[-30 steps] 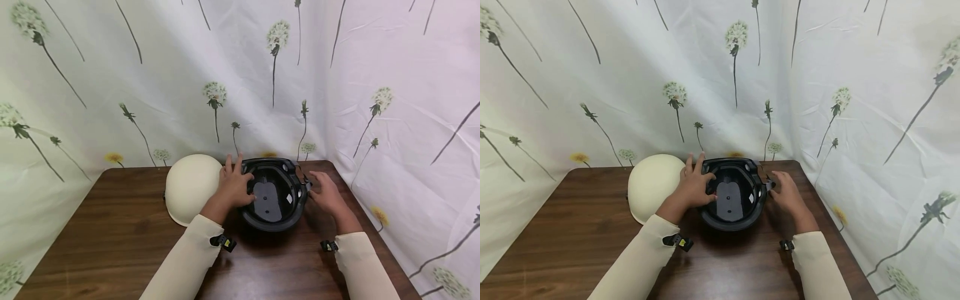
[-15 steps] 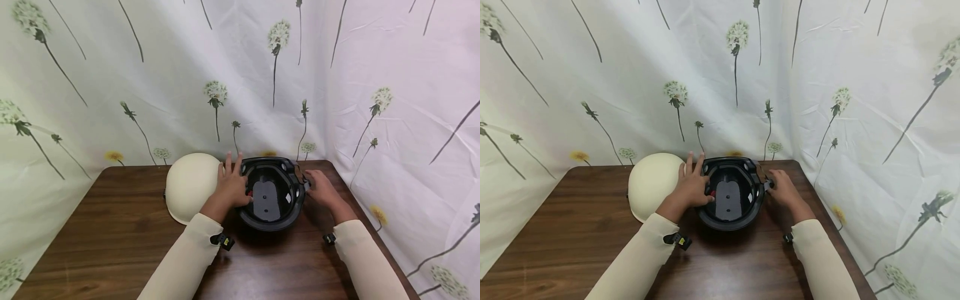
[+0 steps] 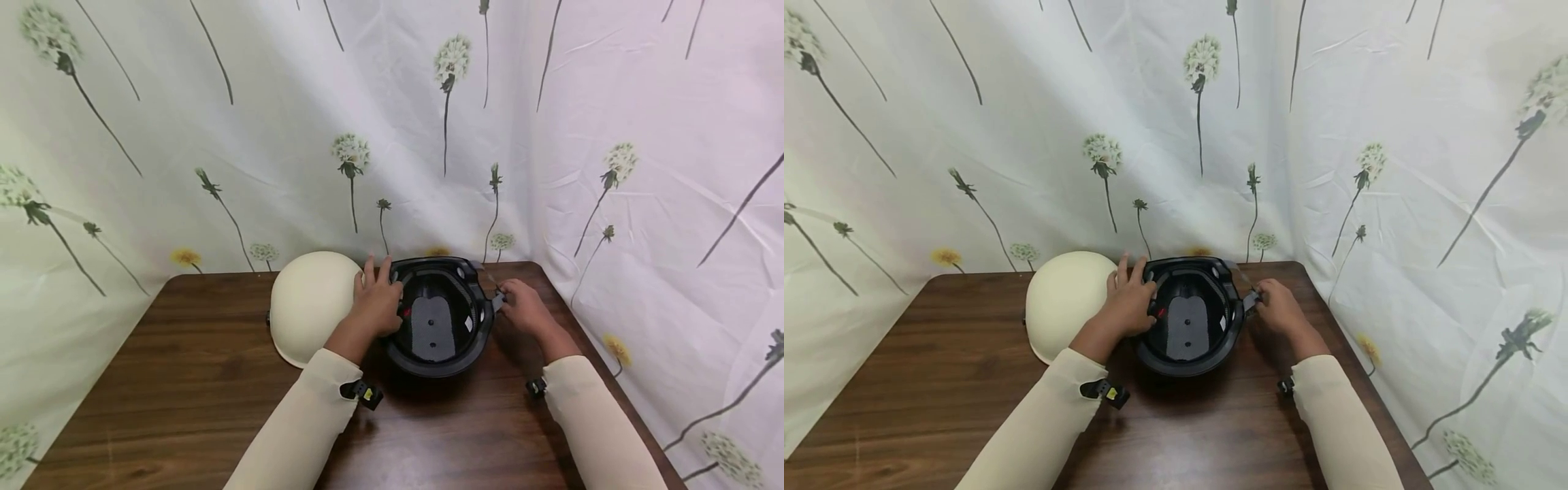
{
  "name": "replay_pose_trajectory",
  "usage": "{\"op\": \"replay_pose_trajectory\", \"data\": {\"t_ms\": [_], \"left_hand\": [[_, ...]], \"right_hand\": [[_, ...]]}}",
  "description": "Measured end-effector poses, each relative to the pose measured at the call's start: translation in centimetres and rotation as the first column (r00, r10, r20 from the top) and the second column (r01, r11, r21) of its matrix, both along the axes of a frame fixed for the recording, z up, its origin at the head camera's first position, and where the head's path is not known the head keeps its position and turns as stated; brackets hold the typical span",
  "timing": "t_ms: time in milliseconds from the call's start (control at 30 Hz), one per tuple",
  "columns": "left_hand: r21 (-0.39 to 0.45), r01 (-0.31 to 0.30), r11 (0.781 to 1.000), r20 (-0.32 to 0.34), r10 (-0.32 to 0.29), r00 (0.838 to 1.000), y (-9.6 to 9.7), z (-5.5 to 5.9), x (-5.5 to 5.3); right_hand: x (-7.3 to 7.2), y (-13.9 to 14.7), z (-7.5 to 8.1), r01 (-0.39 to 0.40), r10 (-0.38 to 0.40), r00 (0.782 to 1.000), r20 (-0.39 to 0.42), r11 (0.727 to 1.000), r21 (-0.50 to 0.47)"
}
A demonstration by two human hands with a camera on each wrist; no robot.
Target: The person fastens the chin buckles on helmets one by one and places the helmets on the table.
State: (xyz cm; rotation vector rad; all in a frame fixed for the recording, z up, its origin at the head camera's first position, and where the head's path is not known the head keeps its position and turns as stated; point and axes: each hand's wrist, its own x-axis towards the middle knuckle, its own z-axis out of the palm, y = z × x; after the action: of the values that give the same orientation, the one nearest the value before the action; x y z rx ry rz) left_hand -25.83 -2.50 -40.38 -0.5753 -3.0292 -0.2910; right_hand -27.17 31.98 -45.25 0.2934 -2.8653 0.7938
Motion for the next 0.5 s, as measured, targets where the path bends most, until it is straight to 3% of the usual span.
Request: {"op": "replay_pose_trajectory", "data": {"t_ms": [333,500], "left_hand": [[-0.003,-0.026,1.0,-0.003,0.026,1.0,-0.3,0.2,0.1],[0.017,-0.042,0.999,0.001,0.042,0.999,-0.4,0.2,0.0]], "right_hand": [[0.4,2.6,0.3,0.134,-0.135,0.991,-0.004,0.99,-0.032],[0.5,4.4,0.6,0.145,-0.146,0.989,-0.015,0.988,-0.061]]}}
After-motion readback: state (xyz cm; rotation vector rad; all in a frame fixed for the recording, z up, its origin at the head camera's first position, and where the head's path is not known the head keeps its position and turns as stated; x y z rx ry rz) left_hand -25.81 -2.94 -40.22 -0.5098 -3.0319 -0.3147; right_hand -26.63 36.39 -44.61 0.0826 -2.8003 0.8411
